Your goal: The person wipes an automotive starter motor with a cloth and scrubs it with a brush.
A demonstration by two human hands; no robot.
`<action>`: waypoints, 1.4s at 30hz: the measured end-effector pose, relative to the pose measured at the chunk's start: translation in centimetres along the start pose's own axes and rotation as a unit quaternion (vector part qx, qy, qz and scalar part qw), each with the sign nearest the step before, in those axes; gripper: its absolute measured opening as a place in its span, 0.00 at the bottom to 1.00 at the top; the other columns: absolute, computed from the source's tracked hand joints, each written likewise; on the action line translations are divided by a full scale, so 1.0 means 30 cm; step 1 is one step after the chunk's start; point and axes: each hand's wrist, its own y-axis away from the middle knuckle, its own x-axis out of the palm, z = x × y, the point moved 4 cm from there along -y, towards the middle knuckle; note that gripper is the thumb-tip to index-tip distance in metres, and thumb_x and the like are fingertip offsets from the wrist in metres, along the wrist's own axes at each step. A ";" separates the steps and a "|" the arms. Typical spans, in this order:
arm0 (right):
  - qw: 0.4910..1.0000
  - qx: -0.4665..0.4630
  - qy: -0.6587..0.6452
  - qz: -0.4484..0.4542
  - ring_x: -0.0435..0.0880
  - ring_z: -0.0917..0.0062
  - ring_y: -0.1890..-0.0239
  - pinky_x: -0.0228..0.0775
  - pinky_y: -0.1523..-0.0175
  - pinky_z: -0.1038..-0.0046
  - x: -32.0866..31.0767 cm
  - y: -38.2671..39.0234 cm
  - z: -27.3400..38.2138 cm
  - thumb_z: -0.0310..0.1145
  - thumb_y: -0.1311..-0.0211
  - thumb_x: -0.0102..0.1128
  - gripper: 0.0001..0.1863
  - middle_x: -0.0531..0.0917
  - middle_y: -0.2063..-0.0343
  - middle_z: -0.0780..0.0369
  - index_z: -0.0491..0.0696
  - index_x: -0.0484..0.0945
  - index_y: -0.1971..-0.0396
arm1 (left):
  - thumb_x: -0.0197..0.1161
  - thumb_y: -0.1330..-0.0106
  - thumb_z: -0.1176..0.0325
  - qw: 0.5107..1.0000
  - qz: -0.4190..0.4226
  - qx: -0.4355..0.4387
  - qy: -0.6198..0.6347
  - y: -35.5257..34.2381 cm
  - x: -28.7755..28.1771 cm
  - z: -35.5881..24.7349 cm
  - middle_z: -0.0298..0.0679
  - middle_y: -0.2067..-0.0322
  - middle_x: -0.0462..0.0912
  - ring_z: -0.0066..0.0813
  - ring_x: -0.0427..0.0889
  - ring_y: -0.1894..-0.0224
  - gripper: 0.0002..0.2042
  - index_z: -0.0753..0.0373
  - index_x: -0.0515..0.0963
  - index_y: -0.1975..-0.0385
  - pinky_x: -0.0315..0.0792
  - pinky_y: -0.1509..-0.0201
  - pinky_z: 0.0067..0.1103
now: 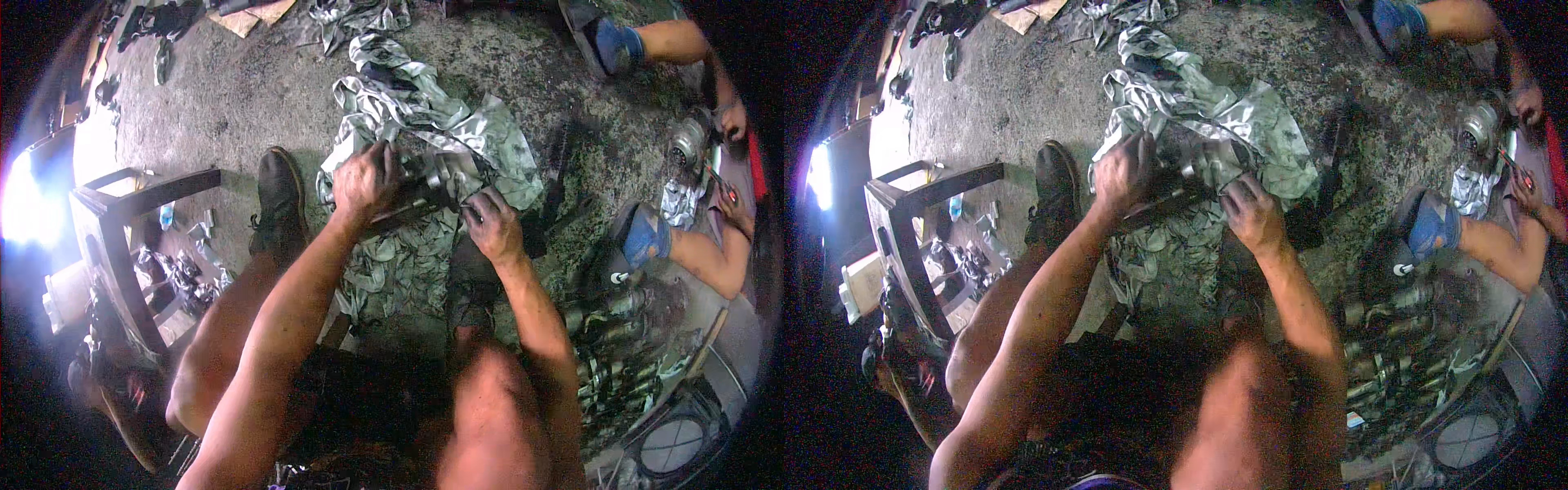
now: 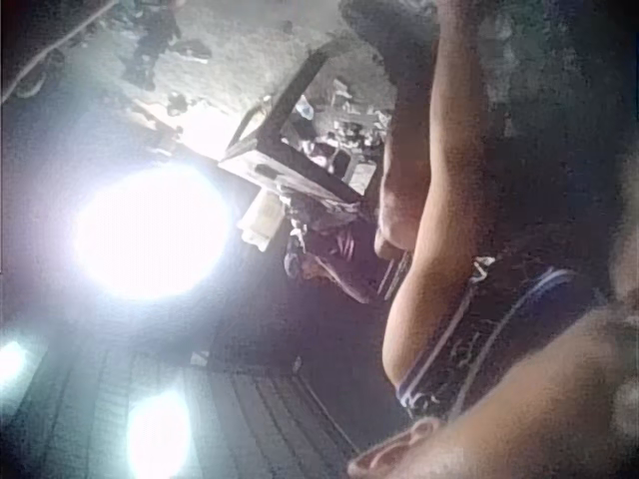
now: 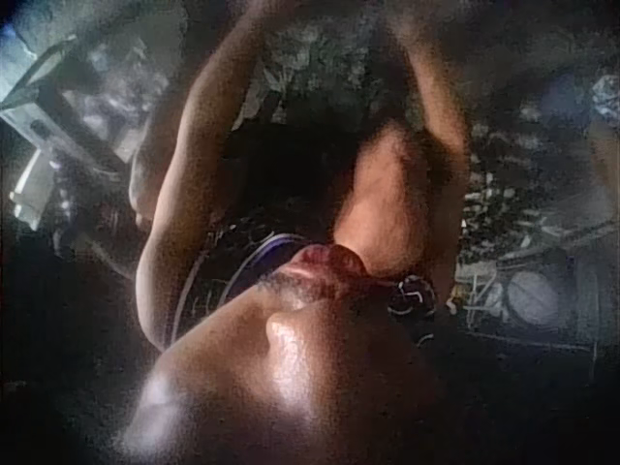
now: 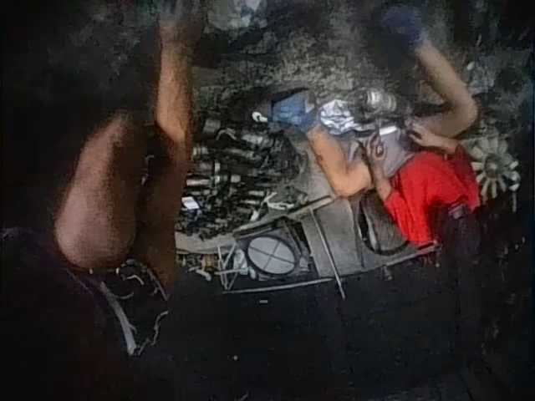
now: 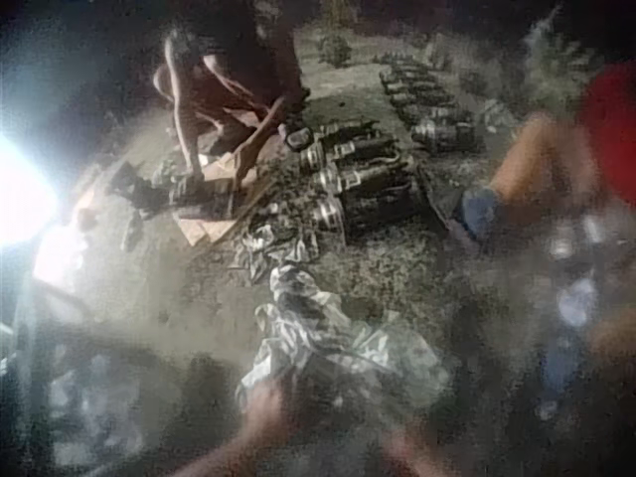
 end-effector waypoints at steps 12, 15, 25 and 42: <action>0.993 0.046 -0.008 -0.109 0.80 0.70 0.69 0.74 0.66 0.71 -0.033 -0.018 -0.017 0.28 0.52 0.68 0.09 0.79 0.72 0.57 0.45 0.77 0.71 | 0.46 0.31 0.61 0.982 0.069 0.151 -0.085 -0.126 0.147 0.259 0.53 0.73 0.76 0.53 0.77 0.72 0.18 0.60 0.67 0.46 0.71 0.72 0.41; 0.989 -0.038 -0.040 -0.138 0.80 0.68 0.70 0.74 0.67 0.71 -0.002 -0.103 -0.011 0.26 0.53 0.67 0.09 0.79 0.70 0.58 0.45 0.77 0.71 | 0.45 0.31 0.56 0.986 0.154 0.041 -0.051 -0.138 0.105 0.139 0.56 0.72 0.77 0.56 0.77 0.69 0.18 0.61 0.71 0.51 0.72 0.68 0.43; 0.989 0.039 -0.040 -0.136 0.79 0.62 0.68 0.73 0.63 0.67 -0.056 0.023 -0.047 0.24 0.49 0.61 0.10 0.78 0.69 0.57 0.42 0.77 0.65 | 0.41 0.32 0.51 0.994 0.090 -0.066 0.009 -0.115 0.044 0.084 0.59 0.71 0.78 0.59 0.78 0.66 0.22 0.61 0.78 0.64 0.71 0.61 0.44; 0.999 -0.002 0.028 -0.037 0.77 0.52 0.62 0.73 0.59 0.61 0.022 0.026 0.019 0.20 0.50 0.56 0.14 0.77 0.66 0.48 0.38 0.73 0.60 | 0.45 0.33 0.56 0.998 0.044 -0.031 0.029 -0.003 -0.004 0.012 0.52 0.67 0.79 0.51 0.79 0.65 0.17 0.60 0.76 0.58 0.72 0.61 0.40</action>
